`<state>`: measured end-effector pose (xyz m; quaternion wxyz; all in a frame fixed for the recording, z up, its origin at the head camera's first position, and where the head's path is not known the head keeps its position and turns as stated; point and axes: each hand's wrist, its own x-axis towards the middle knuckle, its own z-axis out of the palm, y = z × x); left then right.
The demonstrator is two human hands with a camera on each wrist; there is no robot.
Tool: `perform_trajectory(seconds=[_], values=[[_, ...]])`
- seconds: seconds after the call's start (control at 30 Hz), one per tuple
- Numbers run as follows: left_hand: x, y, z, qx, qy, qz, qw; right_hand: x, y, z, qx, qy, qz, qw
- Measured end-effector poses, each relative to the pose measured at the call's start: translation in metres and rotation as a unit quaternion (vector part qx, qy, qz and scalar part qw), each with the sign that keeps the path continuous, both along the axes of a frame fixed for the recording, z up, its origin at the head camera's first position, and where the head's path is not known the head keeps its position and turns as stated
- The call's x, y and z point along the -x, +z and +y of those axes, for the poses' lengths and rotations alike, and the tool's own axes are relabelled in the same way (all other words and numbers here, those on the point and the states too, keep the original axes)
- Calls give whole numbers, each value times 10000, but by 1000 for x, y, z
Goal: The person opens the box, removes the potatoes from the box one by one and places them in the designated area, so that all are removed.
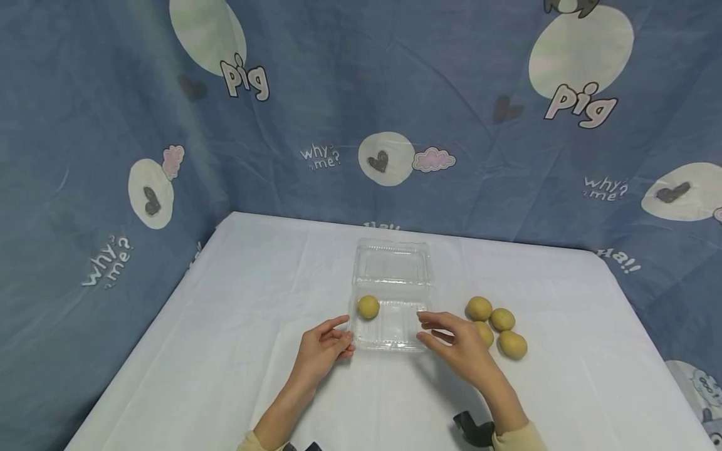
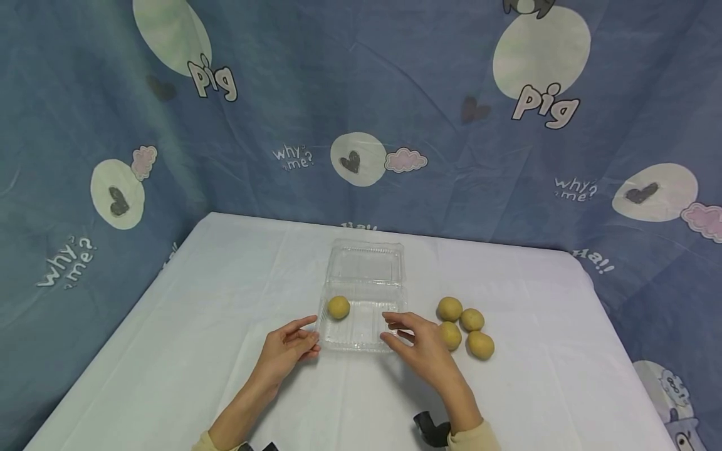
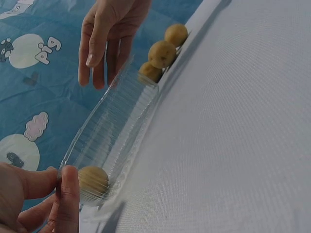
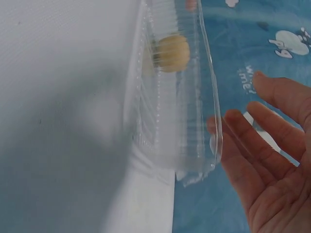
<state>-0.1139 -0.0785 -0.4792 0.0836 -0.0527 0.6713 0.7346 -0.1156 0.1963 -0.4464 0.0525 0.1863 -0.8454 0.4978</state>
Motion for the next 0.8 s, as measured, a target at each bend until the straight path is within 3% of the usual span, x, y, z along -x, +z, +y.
perform_trajectory(seconds=[0.33,0.8], values=[[0,-1,-1,-44,7,43,10000,5,1,-12,-90,81,-195,9997],[0,-2,-1,-138,6,22,9999,16,-9,-28,30,388,-330,9987]])
